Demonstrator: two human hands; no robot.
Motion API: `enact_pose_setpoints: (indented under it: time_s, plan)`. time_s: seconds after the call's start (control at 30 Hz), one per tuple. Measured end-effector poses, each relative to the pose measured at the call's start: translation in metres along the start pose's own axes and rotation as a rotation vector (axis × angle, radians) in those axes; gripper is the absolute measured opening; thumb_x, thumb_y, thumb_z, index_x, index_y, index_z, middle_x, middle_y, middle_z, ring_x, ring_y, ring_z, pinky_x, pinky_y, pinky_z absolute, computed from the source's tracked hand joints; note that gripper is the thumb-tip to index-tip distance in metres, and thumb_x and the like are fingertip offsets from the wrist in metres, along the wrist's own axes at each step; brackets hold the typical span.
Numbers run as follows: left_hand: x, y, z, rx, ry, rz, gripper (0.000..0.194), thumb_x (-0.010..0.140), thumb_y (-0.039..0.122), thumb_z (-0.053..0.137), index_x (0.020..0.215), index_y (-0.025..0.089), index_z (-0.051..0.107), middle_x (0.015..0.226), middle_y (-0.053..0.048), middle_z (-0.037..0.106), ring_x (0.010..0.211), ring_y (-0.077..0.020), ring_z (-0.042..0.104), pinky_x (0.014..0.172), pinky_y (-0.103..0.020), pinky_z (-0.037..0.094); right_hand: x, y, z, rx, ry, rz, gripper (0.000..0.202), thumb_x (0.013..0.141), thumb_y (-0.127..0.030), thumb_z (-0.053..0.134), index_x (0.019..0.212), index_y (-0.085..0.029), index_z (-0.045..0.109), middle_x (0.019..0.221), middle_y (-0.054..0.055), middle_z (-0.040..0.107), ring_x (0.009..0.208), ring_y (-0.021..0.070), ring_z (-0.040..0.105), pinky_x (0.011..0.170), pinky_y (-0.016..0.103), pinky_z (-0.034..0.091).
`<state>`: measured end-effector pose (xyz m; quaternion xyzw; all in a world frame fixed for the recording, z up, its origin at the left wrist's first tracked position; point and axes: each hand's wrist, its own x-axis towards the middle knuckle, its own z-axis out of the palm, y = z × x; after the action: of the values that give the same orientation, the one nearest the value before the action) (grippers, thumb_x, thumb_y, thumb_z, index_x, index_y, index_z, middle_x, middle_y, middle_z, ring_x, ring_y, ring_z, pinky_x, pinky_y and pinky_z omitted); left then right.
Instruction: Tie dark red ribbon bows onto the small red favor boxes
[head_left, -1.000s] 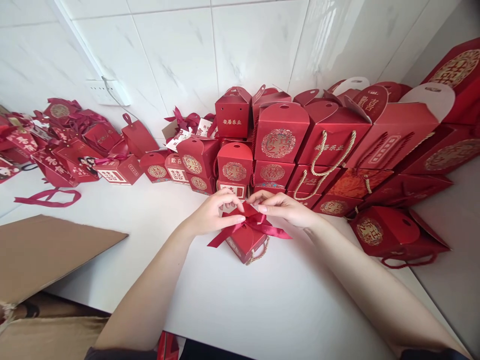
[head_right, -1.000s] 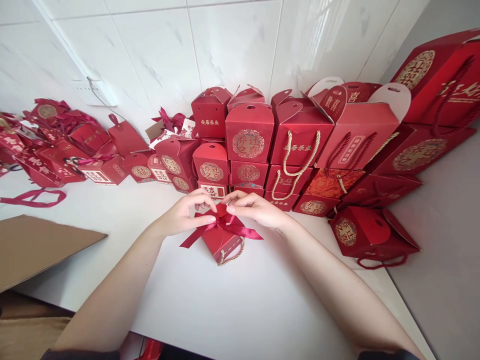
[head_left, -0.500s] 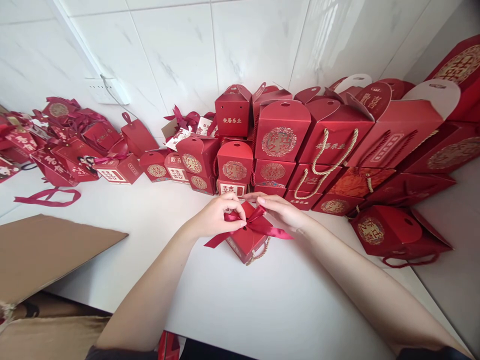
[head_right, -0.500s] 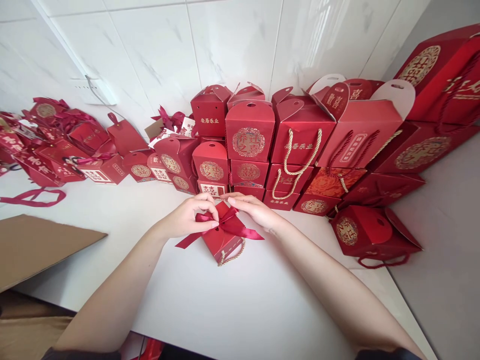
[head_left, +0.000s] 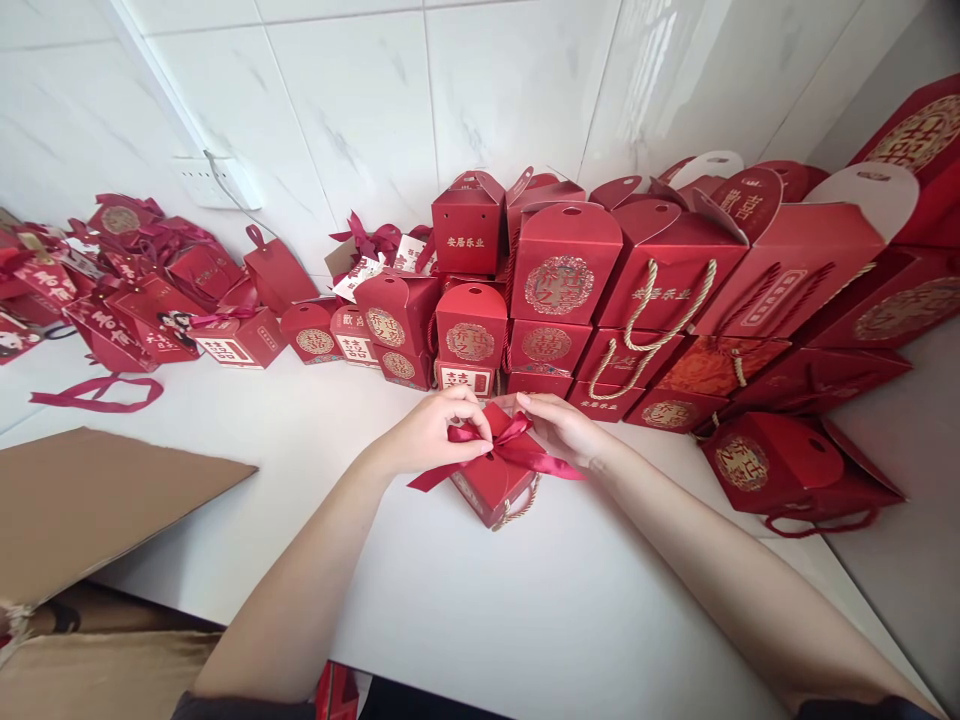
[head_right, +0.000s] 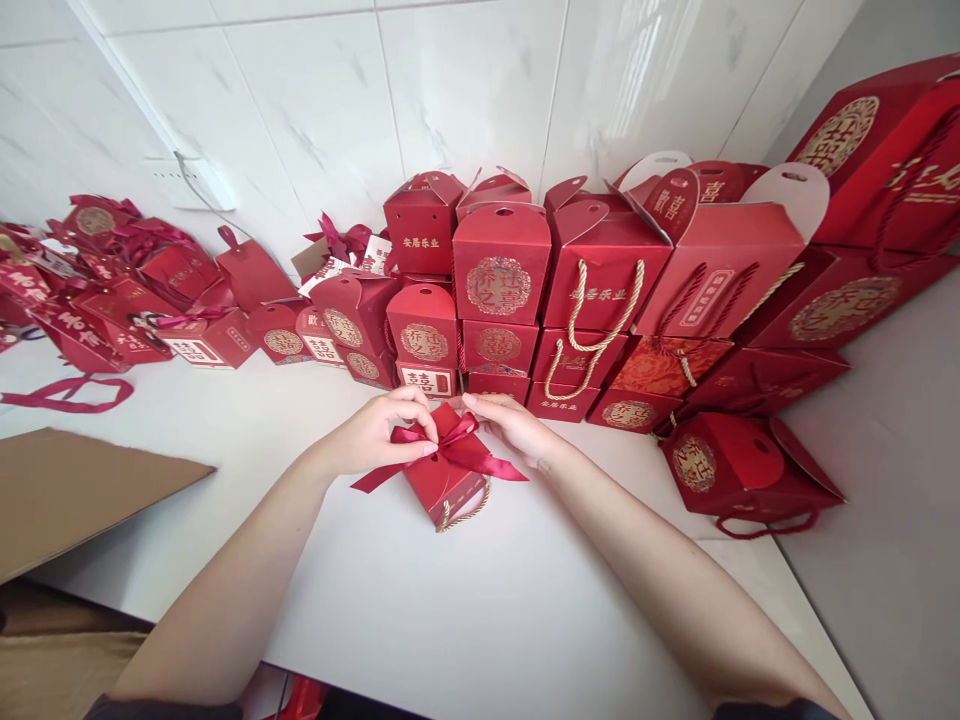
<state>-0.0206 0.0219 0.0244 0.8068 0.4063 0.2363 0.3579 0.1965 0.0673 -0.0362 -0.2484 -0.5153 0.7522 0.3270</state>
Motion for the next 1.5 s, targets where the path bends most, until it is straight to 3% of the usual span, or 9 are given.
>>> enact_pose_setpoints:
  time_s: [0.17, 0.3, 0.43, 0.53, 0.7, 0.93, 1.1, 1.2, 1.5]
  plan:
    - [-0.004, 0.005, -0.013, 0.049, 0.067, 0.01, 0.024, 0.079, 0.034, 0.069, 0.098, 0.021, 0.062, 0.098, -0.002, 0.057, 0.092, -0.0162, 0.054, 0.086, -0.03, 0.044, 0.0, -0.001, -0.002, -0.04, -0.021, -0.093, 0.035, 0.088, -0.051, 0.058, 0.079, -0.021, 0.072, 0.116, 0.009, 0.066, 0.105, 0.0243, 0.06, 0.103, 0.04, 0.039]
    - [-0.014, 0.004, -0.034, 0.143, 0.169, -0.163, 0.029, 0.082, 0.047, 0.064, 0.084, 0.018, 0.061, 0.086, -0.001, 0.061, 0.079, -0.0143, 0.053, 0.072, -0.026, 0.04, -0.001, -0.001, -0.001, -0.111, -0.067, -0.153, 0.041, 0.092, -0.052, 0.05, 0.073, -0.021, 0.071, 0.122, 0.008, 0.063, 0.12, 0.0251, 0.052, 0.109, 0.04, 0.032]
    - [-0.021, -0.006, -0.047, 0.15, -0.133, -0.434, 0.046, 0.082, 0.06, 0.056, 0.07, 0.017, 0.07, 0.066, -0.001, 0.058, 0.06, -0.0126, 0.046, 0.056, -0.026, 0.031, -0.003, 0.001, 0.001, -0.159, -0.082, -0.231, 0.04, 0.092, -0.05, 0.05, 0.069, -0.022, 0.067, 0.125, 0.006, 0.063, 0.123, 0.0246, 0.05, 0.112, 0.042, 0.027]
    - [-0.021, -0.011, -0.046, 0.094, -0.366, -0.512, 0.049, 0.077, 0.062, 0.06, 0.064, 0.015, 0.069, 0.056, 0.001, 0.05, 0.051, -0.0104, 0.036, 0.051, -0.026, 0.026, -0.004, 0.001, 0.002, -0.198, -0.074, -0.266, 0.039, 0.091, -0.052, 0.052, 0.072, -0.022, 0.068, 0.129, 0.006, 0.061, 0.12, 0.0249, 0.053, 0.11, 0.043, 0.032]
    - [-0.015, -0.008, -0.038, -0.059, -0.421, -0.453, 0.041, 0.078, 0.054, 0.064, 0.07, 0.015, 0.072, 0.063, 0.0, 0.057, 0.061, -0.0121, 0.045, 0.06, -0.024, 0.035, -0.005, -0.001, 0.003, -0.252, -0.132, -0.294, 0.048, 0.095, -0.054, 0.041, 0.078, -0.023, 0.073, 0.133, 0.007, 0.057, 0.122, 0.0254, 0.052, 0.11, 0.042, 0.032]
    - [-0.014, -0.016, -0.041, -0.127, -0.272, -0.401, 0.037, 0.081, 0.048, 0.064, 0.081, 0.013, 0.073, 0.072, -0.002, 0.062, 0.068, -0.0132, 0.05, 0.065, -0.025, 0.04, -0.003, 0.002, 0.003, -0.24, -0.009, -0.33, 0.05, 0.092, -0.058, 0.043, 0.069, -0.024, 0.073, 0.127, 0.006, 0.06, 0.119, 0.0262, 0.056, 0.106, 0.043, 0.038]
    - [-0.014, -0.014, -0.041, -0.16, -0.377, -0.418, 0.031, 0.08, 0.041, 0.066, 0.069, 0.013, 0.071, 0.065, -0.001, 0.059, 0.063, -0.011, 0.048, 0.064, -0.024, 0.039, -0.004, 0.001, 0.003, -0.17, -0.088, -0.368, 0.05, 0.09, -0.054, 0.05, 0.055, -0.023, 0.066, 0.122, 0.007, 0.064, 0.131, 0.0284, 0.046, 0.107, 0.045, 0.038]
    - [-0.013, -0.013, -0.039, -0.173, -0.407, -0.414, 0.027, 0.078, 0.038, 0.068, 0.067, 0.014, 0.069, 0.064, 0.0, 0.059, 0.062, -0.0102, 0.048, 0.062, -0.023, 0.039, -0.005, 0.001, 0.002, -0.096, -0.107, -0.349, 0.036, 0.083, -0.046, 0.065, 0.057, -0.022, 0.065, 0.131, 0.005, 0.059, 0.123, 0.0285, 0.052, 0.103, 0.046, 0.041]
    - [-0.012, -0.013, -0.037, -0.189, -0.455, -0.384, 0.026, 0.078, 0.037, 0.068, 0.066, 0.014, 0.068, 0.066, -0.001, 0.06, 0.063, -0.0114, 0.05, 0.062, -0.023, 0.04, 0.0, 0.012, -0.002, 0.063, 0.001, -0.258, 0.028, 0.086, -0.045, 0.061, 0.069, -0.024, 0.069, 0.132, 0.004, 0.059, 0.12, 0.0263, 0.053, 0.102, 0.043, 0.043]
